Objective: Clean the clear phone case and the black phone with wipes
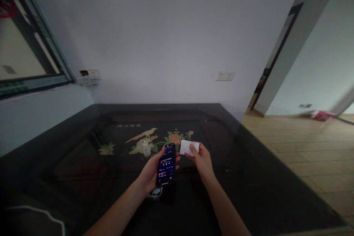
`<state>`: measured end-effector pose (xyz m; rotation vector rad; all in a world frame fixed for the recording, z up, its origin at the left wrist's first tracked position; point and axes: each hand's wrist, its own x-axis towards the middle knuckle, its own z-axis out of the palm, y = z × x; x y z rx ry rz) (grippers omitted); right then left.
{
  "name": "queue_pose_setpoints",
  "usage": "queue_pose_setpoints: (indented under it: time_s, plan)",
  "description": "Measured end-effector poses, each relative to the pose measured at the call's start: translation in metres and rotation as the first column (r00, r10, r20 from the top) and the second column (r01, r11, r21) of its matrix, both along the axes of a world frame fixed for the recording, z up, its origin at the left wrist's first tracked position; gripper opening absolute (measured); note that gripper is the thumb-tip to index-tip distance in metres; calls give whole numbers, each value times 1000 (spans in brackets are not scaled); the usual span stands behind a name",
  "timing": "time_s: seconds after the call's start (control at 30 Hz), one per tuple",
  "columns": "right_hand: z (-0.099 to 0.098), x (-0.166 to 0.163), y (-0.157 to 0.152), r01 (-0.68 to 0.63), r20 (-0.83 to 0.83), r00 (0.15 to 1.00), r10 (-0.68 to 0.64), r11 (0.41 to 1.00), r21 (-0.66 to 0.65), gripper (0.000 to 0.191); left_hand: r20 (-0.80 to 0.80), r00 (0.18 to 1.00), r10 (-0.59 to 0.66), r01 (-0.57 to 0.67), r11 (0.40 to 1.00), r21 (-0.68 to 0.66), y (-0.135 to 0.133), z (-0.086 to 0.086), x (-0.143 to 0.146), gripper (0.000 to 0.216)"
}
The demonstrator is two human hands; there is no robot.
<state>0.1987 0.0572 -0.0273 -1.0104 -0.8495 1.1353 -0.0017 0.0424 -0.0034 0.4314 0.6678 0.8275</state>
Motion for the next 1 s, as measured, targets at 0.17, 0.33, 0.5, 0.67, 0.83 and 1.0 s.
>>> queue_pose_setpoints:
  time_s: [0.17, 0.33, 0.5, 0.67, 0.83, 1.0]
  plan:
    - [-1, -1, 0, 94, 81, 992, -100, 992, 83, 39, 128, 991, 37, -31, 998, -49, -3, -1, 2, 67]
    - [9, -8, -9, 134, 278, 941, -190, 969, 210, 35, 110, 994, 18, -10, 998, -70, -7, -1, 4, 68]
    - [14, -17, -18, -21, 378, 921, -94, 957, 288, 26, 121, 993, 8, 1, 997, -78, -7, -2, 6, 57]
    - [15, -21, -23, -240, 540, 841, 23, 912, 334, 24, 106, 994, 37, -31, 998, -59, -6, -4, 8, 51]
    - [26, -24, -33, -448, 661, 735, 152, 840, 305, 32, 116, 991, 64, -59, 997, -47, -4, -5, 10, 52]
    - [33, -27, -46, -594, 719, 631, 291, 777, 207, 24, 124, 981, 147, -144, 989, -38, 1, -6, 7, 59]
